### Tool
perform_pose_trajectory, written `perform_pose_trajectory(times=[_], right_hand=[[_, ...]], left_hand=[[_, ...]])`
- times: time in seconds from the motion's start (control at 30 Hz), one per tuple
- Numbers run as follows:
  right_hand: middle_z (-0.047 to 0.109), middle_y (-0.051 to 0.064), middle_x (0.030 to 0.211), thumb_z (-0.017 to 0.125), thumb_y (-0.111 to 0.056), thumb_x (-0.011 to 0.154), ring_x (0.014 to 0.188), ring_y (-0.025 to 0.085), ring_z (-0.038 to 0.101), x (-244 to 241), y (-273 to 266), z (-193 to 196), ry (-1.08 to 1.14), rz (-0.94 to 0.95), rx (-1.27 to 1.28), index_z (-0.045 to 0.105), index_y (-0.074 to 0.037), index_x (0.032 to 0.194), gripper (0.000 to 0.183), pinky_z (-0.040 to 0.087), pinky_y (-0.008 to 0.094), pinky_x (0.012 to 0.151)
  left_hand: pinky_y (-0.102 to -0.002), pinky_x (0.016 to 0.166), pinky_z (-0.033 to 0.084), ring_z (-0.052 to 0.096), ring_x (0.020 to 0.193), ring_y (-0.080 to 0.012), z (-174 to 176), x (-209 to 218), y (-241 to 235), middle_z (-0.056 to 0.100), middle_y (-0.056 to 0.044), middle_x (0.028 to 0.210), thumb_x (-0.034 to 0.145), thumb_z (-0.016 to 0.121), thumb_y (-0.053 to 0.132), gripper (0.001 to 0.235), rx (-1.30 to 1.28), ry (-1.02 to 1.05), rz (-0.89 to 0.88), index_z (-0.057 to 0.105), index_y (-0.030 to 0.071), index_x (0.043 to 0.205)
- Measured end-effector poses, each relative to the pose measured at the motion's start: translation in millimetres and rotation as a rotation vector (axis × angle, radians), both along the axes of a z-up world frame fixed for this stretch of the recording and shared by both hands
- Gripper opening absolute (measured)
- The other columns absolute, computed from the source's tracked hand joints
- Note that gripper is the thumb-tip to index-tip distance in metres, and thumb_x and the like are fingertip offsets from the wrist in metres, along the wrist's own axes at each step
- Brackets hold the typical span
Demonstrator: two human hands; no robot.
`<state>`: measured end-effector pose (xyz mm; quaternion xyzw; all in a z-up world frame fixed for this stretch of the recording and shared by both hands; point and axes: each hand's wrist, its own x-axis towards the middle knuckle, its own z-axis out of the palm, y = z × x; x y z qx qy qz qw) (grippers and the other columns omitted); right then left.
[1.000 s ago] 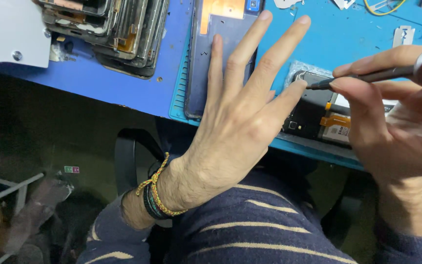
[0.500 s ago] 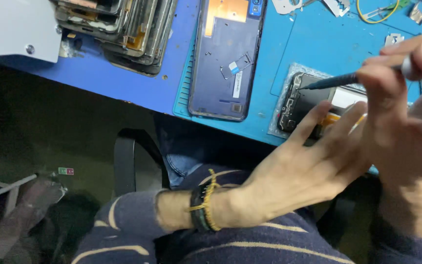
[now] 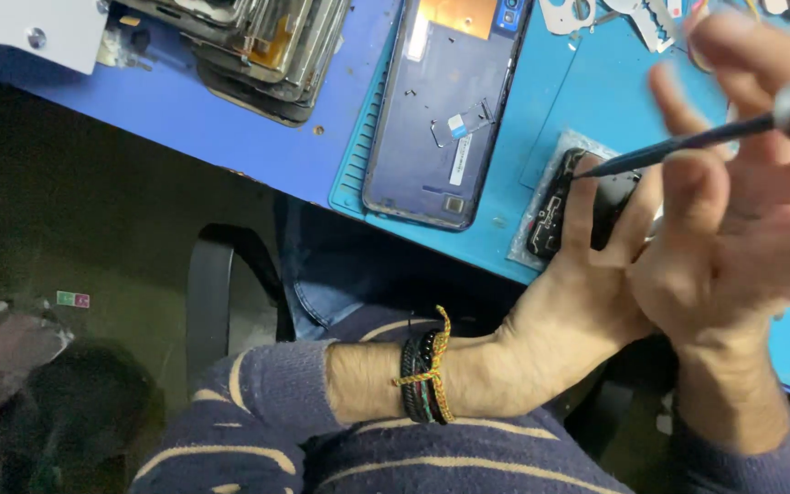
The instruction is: Reassembling internal components of a disassembled smartphone, connecting flexible cables, and securing parts with screws.
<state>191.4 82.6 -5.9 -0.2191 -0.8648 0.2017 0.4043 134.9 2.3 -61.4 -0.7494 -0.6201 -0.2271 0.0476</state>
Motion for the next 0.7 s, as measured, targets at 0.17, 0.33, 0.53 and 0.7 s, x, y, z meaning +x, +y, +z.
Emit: perform_pose_trajectory(times=[0.17, 0.33, 0.53, 0.7], right_hand=[[0.061, 0.026, 0.11, 0.067, 0.0, 0.119, 0.097, 0.041, 0.064, 15, 5, -10, -0.214, -0.109, 0.174, 0.056, 0.013, 0.117, 0.017, 0.054, 0.046, 0.089], [0.061, 0.018, 0.117, 0.059, -0.011, 0.12, 0.102, 0.026, 0.069, 11, 3, -3, -0.062, -0.031, -0.174, 0.053, 0.013, 0.125, 0.025, 0.059, 0.029, 0.088], [0.058, 0.026, 0.117, 0.069, -0.003, 0.117, 0.101, 0.033, 0.064, 21, 7, -12, -0.161, -0.079, 0.009, 0.054, 0.016, 0.123, 0.024, 0.054, 0.035, 0.088], [0.056, 0.025, 0.117, 0.068, 0.001, 0.115, 0.106, 0.042, 0.065, 12, 4, -6, -0.143, -0.05, -0.017, 0.054, 0.016, 0.12, 0.021, 0.06, 0.038, 0.091]], left_hand=[[-0.078, 0.12, 0.033, 0.037, 0.145, -0.0456, -3, 2, -3, 0.052, -0.018, 0.144, 0.096, 0.064, 0.032, 0.05, -0.009, -0.032, -0.009, 0.067, 0.008, 0.14], [-0.075, 0.118, 0.033, 0.039, 0.143, -0.0435, -1, 2, 0, 0.054, -0.018, 0.143, 0.093, 0.064, 0.034, 0.05, 0.009, -0.028, 0.005, 0.07, 0.01, 0.137], [-0.077, 0.117, 0.032, 0.04, 0.141, -0.043, 10, -8, -2, 0.057, -0.016, 0.14, 0.088, 0.064, 0.035, 0.048, -0.062, 0.081, -0.039, 0.072, 0.012, 0.129], [-0.076, 0.117, 0.03, 0.038, 0.144, -0.0428, 4, -3, -2, 0.056, -0.015, 0.141, 0.087, 0.064, 0.037, 0.049, -0.025, 0.087, -0.005, 0.072, 0.013, 0.129]])
